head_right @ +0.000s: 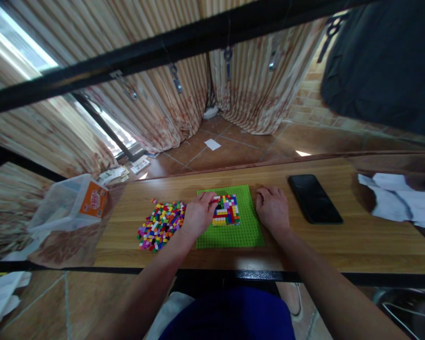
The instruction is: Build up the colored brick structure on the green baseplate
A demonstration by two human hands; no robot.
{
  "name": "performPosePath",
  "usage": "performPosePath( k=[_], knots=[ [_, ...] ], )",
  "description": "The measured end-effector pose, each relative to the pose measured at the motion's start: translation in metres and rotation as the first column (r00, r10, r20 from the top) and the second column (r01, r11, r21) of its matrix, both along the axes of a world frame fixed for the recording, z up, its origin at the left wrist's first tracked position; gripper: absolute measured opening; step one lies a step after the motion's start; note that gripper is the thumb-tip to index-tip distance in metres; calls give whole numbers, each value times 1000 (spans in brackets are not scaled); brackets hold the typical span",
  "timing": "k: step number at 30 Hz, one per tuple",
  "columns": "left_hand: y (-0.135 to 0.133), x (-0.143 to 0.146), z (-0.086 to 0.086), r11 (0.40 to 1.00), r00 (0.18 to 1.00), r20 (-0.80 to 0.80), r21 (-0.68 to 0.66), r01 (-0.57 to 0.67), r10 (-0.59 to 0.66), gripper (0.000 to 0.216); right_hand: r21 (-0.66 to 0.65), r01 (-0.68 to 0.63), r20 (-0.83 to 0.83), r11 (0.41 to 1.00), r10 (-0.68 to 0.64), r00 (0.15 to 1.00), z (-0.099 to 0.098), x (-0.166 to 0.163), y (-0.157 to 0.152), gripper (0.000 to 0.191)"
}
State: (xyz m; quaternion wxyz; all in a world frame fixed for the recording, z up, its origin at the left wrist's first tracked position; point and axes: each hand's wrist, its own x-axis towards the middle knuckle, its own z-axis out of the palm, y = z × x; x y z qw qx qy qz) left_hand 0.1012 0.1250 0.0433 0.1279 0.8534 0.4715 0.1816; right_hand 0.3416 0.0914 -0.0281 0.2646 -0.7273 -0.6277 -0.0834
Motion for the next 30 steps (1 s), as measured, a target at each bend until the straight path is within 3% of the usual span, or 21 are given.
performPosePath(
  k=[9,18,24,30],
  knots=[
    [-1,4,-5,999,994,106,24,-24,21,30,-16,15,-12,1000,-15,1000,-2,1,0,27],
    [-3,2,-11,990,993,113,126,-57,43,27,-23,14,-15,1000,-14,1000,-2,1,0,28],
    [-11,-1,-15,992,984,164,91,-82,66,29,-18,8,-21,1000,-8,1000,0,0,0,27],
    [-14,-4,-16,980,919,353,28,-196,174,28,-19,2,-10,1000,-2,1000,-1,1,0,27]
  ],
)
